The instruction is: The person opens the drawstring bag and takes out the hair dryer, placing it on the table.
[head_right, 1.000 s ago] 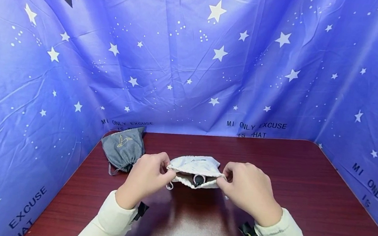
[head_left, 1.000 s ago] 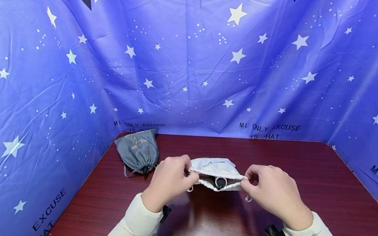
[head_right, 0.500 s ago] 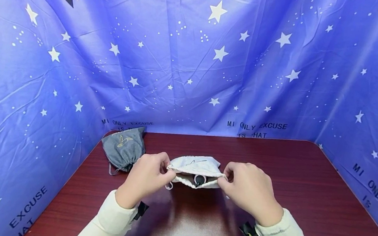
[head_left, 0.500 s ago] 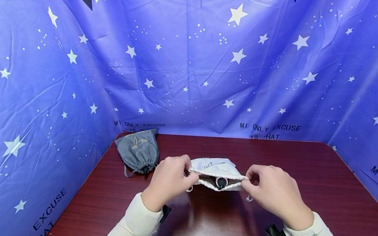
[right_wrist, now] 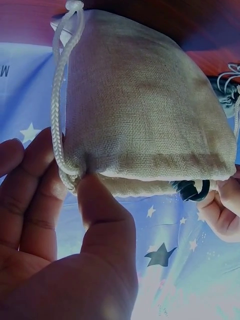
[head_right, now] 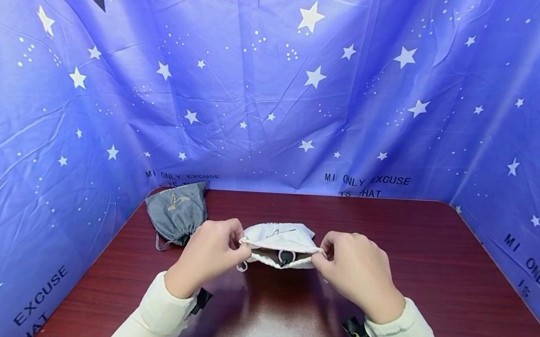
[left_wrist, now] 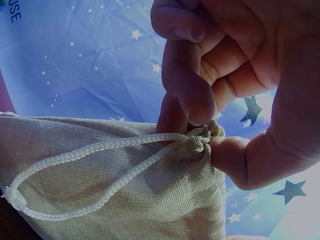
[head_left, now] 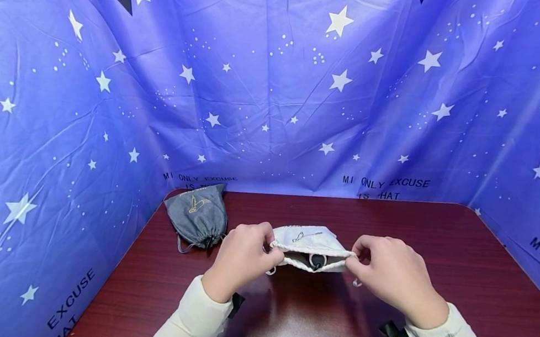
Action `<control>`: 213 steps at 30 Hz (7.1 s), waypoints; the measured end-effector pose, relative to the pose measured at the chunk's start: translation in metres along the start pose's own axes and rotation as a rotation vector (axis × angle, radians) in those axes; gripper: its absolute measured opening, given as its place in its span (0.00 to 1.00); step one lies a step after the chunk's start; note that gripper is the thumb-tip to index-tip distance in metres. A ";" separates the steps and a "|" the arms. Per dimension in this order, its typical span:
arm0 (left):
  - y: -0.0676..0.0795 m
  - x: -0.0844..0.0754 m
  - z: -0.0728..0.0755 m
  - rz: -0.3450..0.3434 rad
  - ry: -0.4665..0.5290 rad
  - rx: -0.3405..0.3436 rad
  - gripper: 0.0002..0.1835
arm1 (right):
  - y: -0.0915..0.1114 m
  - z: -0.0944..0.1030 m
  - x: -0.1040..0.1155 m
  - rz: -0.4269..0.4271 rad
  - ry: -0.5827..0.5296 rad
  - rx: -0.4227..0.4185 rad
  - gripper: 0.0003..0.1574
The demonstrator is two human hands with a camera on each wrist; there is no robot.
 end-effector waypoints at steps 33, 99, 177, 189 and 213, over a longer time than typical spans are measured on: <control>0.002 0.001 -0.012 0.002 -0.010 0.070 0.10 | -0.004 -0.008 -0.008 -0.001 0.017 0.004 0.06; 0.034 -0.036 -0.095 -0.105 -0.080 0.418 0.21 | -0.024 -0.074 -0.062 -0.071 0.043 0.139 0.08; -0.053 0.104 -0.139 0.255 -0.086 0.365 0.17 | 0.038 -0.098 -0.022 0.053 0.148 0.168 0.25; -0.054 0.107 -0.132 0.273 -0.099 0.350 0.15 | 0.038 -0.096 -0.026 0.043 0.149 0.172 0.24; -0.057 0.106 -0.124 0.261 -0.118 0.333 0.15 | 0.048 -0.089 -0.037 0.031 0.156 0.192 0.24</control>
Point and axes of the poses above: each hand's wrist, its own y-axis away from the middle knuckle, its own z-axis out of the back of the hand, x = y × z, the point moved 10 cm from there along -y, towards the middle knuckle, and after that the axes turned 8 degrees about y, right-handed, at the moved point
